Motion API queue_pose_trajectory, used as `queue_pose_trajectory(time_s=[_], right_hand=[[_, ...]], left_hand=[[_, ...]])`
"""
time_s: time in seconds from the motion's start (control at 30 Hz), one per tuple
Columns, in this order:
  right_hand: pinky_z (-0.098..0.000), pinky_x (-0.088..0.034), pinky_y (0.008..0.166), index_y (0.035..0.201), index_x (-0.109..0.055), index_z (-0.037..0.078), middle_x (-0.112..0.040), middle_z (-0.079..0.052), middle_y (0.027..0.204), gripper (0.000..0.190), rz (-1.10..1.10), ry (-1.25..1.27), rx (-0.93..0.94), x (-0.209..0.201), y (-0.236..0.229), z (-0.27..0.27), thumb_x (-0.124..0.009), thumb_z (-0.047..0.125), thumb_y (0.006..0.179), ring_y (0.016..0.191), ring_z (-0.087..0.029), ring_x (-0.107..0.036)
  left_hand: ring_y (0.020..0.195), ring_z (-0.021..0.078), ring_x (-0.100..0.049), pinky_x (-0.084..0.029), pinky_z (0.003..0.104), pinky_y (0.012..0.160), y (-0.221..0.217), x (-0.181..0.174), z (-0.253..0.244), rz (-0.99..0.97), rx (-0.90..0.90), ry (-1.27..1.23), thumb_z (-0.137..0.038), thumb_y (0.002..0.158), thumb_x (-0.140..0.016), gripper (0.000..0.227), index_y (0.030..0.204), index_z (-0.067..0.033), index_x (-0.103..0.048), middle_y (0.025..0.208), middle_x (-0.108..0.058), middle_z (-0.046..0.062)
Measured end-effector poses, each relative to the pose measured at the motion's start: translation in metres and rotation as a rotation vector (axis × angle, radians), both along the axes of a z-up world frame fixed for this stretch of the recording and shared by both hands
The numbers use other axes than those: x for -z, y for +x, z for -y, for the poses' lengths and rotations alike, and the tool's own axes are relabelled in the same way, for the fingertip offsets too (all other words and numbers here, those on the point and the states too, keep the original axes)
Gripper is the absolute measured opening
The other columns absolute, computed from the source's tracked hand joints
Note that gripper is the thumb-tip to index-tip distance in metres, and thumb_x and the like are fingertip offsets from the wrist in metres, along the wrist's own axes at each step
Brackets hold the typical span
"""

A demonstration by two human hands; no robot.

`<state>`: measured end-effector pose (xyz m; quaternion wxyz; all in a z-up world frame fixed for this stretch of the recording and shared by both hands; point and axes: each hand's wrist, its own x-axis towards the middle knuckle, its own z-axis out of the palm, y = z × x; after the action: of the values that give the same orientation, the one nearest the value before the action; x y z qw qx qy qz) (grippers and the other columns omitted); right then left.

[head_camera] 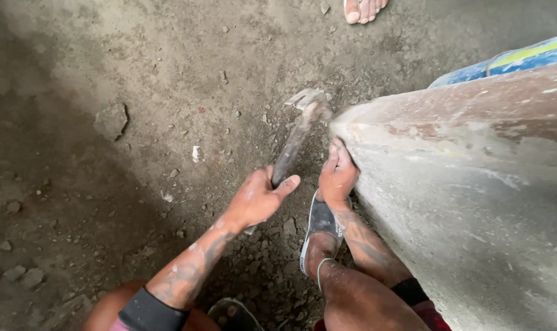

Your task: Using a hammer and chisel to chip away at a concrete floor surface

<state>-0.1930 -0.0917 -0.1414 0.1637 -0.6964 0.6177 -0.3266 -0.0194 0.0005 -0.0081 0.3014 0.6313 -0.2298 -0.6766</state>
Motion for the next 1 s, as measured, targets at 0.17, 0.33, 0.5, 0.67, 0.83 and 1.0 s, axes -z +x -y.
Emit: queue_pose_trajectory(time_s=[0.17,0.33,0.5,0.67,0.83,1.0], right_hand=[[-0.0468,-0.053,0.074,0.105,-0.070,0.011,-0.070,-0.011,0.084,0.022,-0.018,0.025,-0.048,-0.003,0.006,0.004,-0.051,0.017,0.096,0.081,-0.035,-0.065],[-0.0420,-0.038,0.089,0.102,-0.053,0.014,-0.055,-0.008,0.094,0.011,-0.541,0.158,-0.097,0.102,-0.055,0.017,-0.051,0.014,0.091,0.096,-0.031,-0.051],[-0.0355,-0.046,0.071,0.052,-0.051,0.012,-0.049,-0.007,0.044,0.033,-0.170,0.124,0.053,0.029,-0.009,0.006,-0.053,0.006,0.084,0.057,-0.035,-0.056],[-0.0311,-0.039,0.096,0.083,-0.059,-0.001,-0.064,-0.007,0.076,0.022,-0.193,0.251,-0.123,0.056,-0.038,0.004,-0.051,0.014,0.098,0.086,-0.025,-0.060],[-0.0411,-0.047,0.078,0.075,-0.060,0.000,-0.062,-0.022,0.076,0.019,-0.065,0.114,0.051,0.021,0.002,0.000,-0.056,0.014,0.088,0.083,-0.038,-0.062],[-0.0392,-0.051,0.071,0.067,-0.062,0.002,-0.063,-0.015,0.064,0.018,-0.093,0.113,0.033,0.062,-0.027,0.005,-0.053,0.005,0.082,0.076,-0.036,-0.064]], left_hand=[[0.055,0.0257,-0.054,-0.048,0.036,0.060,-0.002,-0.024,-0.010,0.099,0.029,-0.203,-0.033,0.092,-0.052,0.033,0.075,-0.0044,-0.055,0.055,-0.051,0.011],[0.049,0.0290,-0.058,-0.049,0.037,0.054,0.000,-0.023,-0.016,0.172,0.166,-0.393,-0.030,0.096,-0.046,0.035,0.080,-0.0005,-0.054,0.054,-0.054,0.015],[0.062,0.0397,-0.063,-0.048,0.045,0.060,-0.002,-0.004,-0.016,0.289,0.340,-0.280,-0.040,0.095,-0.043,0.046,0.079,0.0015,-0.054,0.061,-0.058,0.023],[0.051,0.0303,-0.061,-0.051,0.038,0.055,-0.002,-0.023,-0.017,0.249,0.194,-0.374,-0.035,0.097,-0.043,0.038,0.083,-0.0012,-0.055,0.057,-0.057,0.016],[0.055,0.0332,-0.060,-0.049,0.041,0.056,-0.006,0.004,-0.020,0.284,0.289,-0.333,-0.038,0.096,-0.042,0.041,0.084,-0.0008,-0.054,0.058,-0.057,0.017],[0.058,0.0326,-0.061,-0.052,0.040,0.063,-0.006,-0.020,-0.021,0.295,0.288,-0.240,-0.036,0.096,-0.042,0.038,0.085,-0.0014,-0.055,0.061,-0.059,0.018]])
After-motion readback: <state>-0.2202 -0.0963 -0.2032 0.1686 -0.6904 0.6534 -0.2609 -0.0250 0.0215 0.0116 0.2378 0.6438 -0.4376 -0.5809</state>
